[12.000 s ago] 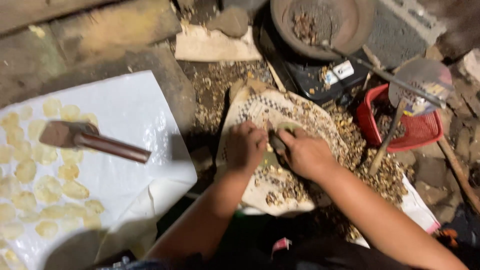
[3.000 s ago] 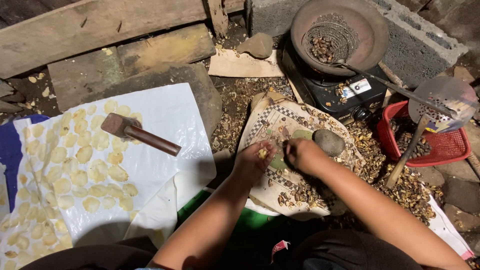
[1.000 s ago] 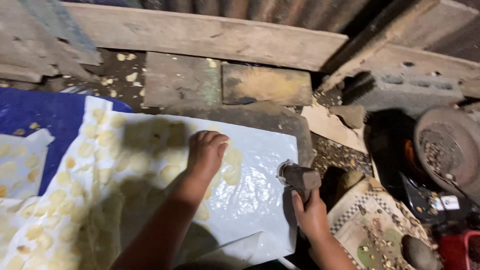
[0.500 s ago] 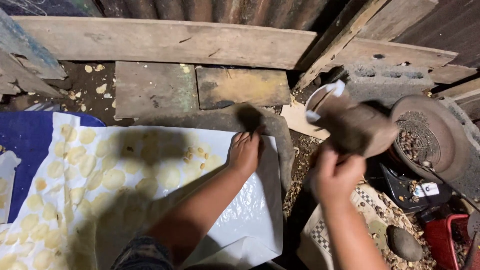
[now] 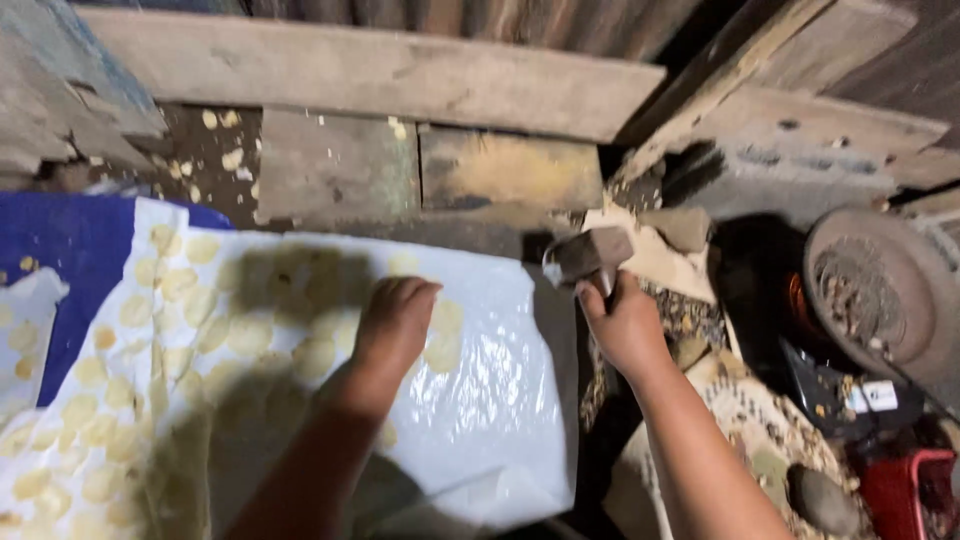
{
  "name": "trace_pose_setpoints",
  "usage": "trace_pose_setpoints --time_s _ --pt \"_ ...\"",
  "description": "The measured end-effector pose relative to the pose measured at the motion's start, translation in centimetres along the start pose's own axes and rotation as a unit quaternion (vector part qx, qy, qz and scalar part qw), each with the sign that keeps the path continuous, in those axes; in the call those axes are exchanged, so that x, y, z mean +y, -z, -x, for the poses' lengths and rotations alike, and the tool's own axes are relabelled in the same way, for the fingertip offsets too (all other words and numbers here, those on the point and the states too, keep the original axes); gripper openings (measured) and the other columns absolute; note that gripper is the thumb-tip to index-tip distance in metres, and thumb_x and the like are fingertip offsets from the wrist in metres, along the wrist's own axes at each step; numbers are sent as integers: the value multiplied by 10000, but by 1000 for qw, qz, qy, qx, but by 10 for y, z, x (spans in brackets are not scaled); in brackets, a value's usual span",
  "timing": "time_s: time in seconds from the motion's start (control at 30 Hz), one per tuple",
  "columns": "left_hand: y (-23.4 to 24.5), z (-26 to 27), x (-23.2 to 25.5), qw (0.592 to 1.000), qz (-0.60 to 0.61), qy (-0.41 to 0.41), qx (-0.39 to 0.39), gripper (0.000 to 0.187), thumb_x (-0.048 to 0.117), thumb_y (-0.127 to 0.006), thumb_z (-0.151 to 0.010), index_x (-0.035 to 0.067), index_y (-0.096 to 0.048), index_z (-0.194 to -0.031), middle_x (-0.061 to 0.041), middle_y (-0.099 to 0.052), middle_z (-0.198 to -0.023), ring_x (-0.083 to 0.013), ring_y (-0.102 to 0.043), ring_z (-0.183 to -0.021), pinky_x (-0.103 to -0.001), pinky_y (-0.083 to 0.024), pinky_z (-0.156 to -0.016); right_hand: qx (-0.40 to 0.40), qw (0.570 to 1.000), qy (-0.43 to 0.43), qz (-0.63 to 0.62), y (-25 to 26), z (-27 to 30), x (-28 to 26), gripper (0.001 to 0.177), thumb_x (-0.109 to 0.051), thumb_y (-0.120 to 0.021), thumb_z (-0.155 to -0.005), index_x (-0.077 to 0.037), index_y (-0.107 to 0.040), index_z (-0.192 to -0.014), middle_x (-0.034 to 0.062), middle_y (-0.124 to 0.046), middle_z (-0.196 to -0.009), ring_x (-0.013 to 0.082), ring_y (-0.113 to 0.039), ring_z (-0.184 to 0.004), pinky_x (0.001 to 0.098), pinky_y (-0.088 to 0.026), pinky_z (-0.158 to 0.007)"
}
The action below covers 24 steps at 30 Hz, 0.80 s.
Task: Stirring nuts, cracking them with a stone, and flattening kernels with a wooden mallet
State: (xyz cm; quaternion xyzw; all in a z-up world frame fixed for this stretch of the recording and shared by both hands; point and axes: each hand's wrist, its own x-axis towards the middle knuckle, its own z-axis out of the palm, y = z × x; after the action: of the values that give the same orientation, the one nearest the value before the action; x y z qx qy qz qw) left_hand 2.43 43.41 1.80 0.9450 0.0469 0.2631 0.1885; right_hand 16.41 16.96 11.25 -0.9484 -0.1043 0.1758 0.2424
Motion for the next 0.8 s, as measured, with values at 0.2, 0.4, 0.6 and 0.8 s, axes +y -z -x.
trace_pose_setpoints --time_s 0.2,0.4,0.6,0.8 --pt "-46 -18 12 995 -63 -66 37 153 121 -697 -897 177 -757 -1027 -23 -688 -930 -235 -682 -923 -390 -538 -818 22 999 -29 -23 -38 6 8 602 -453 -591 -980 51 -517 -1302 402 -673 -1070 569 -647 -1080 645 -518 -914" --pt "-122 -33 70 991 116 4 -70 314 158 -668 -885 165 -645 -1198 -62 -700 -995 -282 -681 -1035 -423 -529 -917 48 997 -63 22 45 44 -32 613 -581 -589 -967 -15 -646 -1194 324 -723 -1024 527 -642 -1118 663 -466 -976" --pt "-70 -64 80 994 85 17 -66 298 93 -658 -875 45 -627 -1167 -164 -716 -1097 -332 -667 -1137 -409 -502 -1026 419 878 221 -67 9 36 -12 367 -69 -693 -944 47 -485 -665 319 -463 -621 502 -479 -599 490 -358 -590" --pt "4 -18 8 996 -71 21 50 707 375 -873 -737 -8 -650 -1288 -250 -606 -1352 -439 -558 -1286 -534 -377 -1173 32 998 -55 8 -61 -5 10 624 -423 -577 -986 69 -516 -1365 348 -693 -1130 462 -712 -1043 584 -600 -801"
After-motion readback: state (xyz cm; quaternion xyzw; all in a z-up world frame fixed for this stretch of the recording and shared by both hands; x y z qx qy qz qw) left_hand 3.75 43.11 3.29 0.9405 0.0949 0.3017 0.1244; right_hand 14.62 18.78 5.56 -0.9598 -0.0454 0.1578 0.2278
